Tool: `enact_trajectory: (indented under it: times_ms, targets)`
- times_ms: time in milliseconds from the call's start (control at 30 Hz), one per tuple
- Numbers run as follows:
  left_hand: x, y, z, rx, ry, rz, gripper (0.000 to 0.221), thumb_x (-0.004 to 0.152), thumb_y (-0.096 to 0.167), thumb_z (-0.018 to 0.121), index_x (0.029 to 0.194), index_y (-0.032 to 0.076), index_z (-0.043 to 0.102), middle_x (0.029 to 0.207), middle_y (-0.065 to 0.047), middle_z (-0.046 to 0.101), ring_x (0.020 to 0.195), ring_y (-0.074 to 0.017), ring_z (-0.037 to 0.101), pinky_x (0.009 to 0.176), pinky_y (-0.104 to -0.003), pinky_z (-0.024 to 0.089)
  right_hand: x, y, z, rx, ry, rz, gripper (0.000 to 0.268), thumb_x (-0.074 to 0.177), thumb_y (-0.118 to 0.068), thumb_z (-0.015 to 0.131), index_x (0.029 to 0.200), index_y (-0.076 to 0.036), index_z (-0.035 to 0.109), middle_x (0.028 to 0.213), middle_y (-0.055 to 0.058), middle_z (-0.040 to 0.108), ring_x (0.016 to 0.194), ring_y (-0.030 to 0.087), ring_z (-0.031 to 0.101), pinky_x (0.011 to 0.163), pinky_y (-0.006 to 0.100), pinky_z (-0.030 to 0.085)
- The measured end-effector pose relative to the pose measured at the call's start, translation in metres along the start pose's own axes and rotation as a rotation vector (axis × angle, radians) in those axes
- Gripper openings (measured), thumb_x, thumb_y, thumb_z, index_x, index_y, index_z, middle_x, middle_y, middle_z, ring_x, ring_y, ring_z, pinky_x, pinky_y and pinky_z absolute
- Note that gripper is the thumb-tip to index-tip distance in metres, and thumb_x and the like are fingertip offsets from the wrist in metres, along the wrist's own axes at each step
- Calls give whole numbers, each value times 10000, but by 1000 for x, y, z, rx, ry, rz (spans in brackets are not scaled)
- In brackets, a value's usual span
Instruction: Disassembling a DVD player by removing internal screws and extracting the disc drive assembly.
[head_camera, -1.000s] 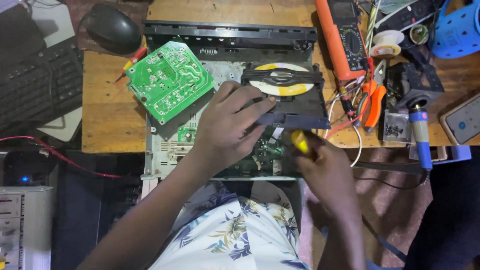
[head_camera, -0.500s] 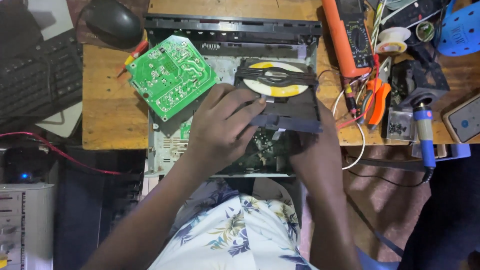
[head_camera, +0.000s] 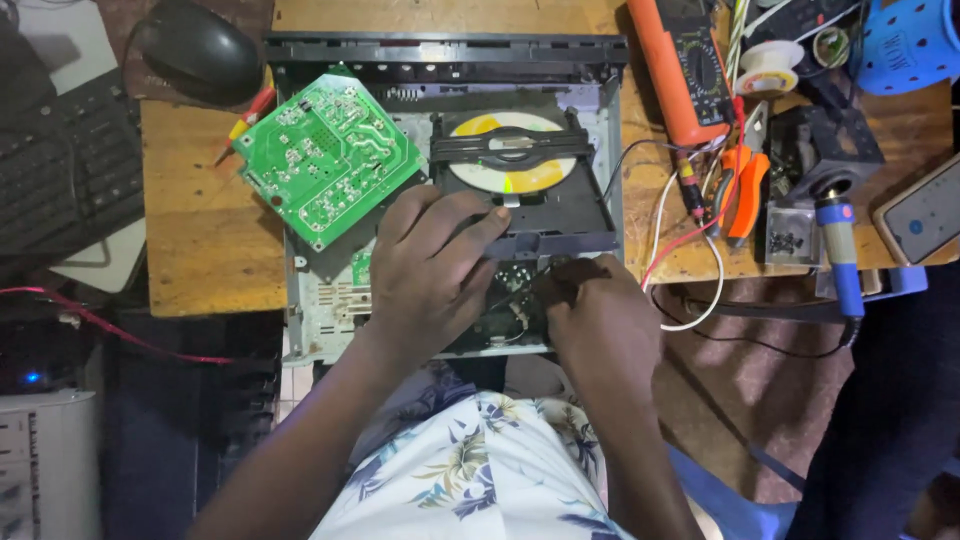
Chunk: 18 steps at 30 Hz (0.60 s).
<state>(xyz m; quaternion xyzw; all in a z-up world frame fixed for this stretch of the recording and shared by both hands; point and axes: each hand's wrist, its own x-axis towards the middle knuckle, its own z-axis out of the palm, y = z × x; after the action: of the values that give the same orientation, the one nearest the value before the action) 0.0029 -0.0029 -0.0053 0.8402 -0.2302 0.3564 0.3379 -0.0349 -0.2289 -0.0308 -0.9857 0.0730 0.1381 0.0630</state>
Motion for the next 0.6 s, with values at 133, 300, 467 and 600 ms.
enact_trajectory:
  times_ms: [133, 300, 467, 600]
  targets:
    - [-1, 2, -3, 8, -33, -8, 379, 883, 122, 845, 1259, 117, 793, 1118, -77, 728, 1008, -401, 635, 914, -505, 575, -3, -13, -9, 4, 127, -48, 349, 822, -312, 684, 1088, -111, 788, 955, 131, 711, 956, 441, 759, 796, 575, 627]
    - [5, 6, -6, -64, 2, -47, 343, 888, 58, 862, 1222, 96, 792, 1079, -99, 731, 982, -392, 635, 875, -489, 575, -6, -21, -20, 20, 1, 44, 361, 842, -289, 700, 1150, -104, 733, 942, 151, 734, 977, 425, 772, 829, 567, 628]
    - [-1, 2, -7, -76, 8, -57, 348, 879, 69, 884, 1213, 100, 791, 1093, -88, 735, 992, -381, 626, 896, -488, 575, -13, -30, -22, 8, 178, -82, 282, 860, -248, 694, 1037, -43, 772, 866, 182, 725, 875, 495, 756, 732, 590, 608]
    - [-2, 3, -8, -84, 2, -64, 351, 859, 48, 883, 1195, 104, 795, 1108, -85, 731, 1014, -378, 619, 910, -485, 579, -20, -43, -32, 55, 229, 22, 299, 889, -312, 679, 1010, -41, 715, 852, 210, 705, 898, 524, 747, 743, 624, 599]
